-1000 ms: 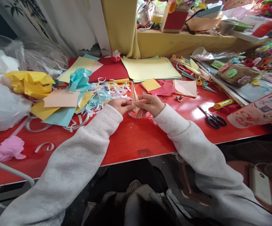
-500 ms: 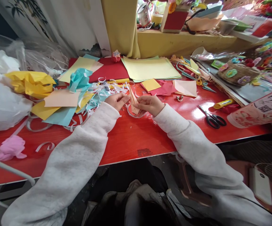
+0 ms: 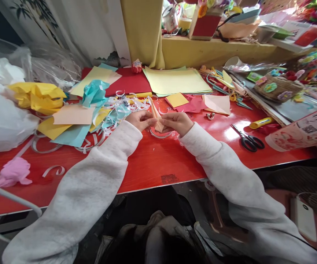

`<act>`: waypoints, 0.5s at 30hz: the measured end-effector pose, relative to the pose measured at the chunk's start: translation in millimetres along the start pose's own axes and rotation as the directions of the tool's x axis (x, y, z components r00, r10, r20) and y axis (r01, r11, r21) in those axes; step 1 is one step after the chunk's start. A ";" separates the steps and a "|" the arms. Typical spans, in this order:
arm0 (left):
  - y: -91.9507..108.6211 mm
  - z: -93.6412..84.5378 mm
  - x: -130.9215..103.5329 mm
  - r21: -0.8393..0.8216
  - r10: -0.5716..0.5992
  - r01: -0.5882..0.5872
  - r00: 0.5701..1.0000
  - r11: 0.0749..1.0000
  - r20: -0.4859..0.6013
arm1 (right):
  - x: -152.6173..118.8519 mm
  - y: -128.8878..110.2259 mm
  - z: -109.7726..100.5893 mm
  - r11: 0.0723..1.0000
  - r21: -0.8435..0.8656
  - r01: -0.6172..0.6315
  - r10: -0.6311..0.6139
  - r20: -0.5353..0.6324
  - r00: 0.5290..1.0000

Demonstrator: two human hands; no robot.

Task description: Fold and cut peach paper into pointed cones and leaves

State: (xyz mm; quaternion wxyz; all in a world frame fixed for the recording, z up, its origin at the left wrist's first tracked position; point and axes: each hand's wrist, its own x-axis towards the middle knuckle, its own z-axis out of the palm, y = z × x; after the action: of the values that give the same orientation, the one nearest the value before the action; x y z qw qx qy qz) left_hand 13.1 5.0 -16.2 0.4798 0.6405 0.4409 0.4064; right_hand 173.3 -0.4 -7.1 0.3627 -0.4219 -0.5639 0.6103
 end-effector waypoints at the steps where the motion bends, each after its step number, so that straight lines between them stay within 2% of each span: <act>1: -0.7 0.4 0.0 -0.006 0.001 -0.001 1.000 1.000 0.016 | 0.1 0.0 -0.3 1.000 -0.001 0.008 -0.008 -0.009 1.000; 6: -8.9 1.2 2.1 0.208 0.075 -0.072 0.997 0.975 -0.004 | 2.1 4.5 -0.8 1.000 -0.020 0.000 0.000 0.018 1.000; 10: -10.5 -0.4 1.3 0.247 0.063 -0.078 0.996 0.966 0.068 | 2.2 6.4 1.6 1.000 -0.002 -0.014 0.014 0.016 1.000; 15: -7.1 1.7 -1.8 0.468 0.114 -0.139 0.990 0.873 0.082 | 2.2 9.1 2.1 0.995 -0.100 -0.001 0.004 0.030 1.000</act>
State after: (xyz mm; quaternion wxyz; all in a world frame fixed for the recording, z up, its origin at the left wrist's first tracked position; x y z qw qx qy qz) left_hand 13.0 3.9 -23.6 0.2931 0.7757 0.4713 0.3006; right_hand 170.7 -0.1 -16.4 0.3319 -0.4311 -0.5987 0.5879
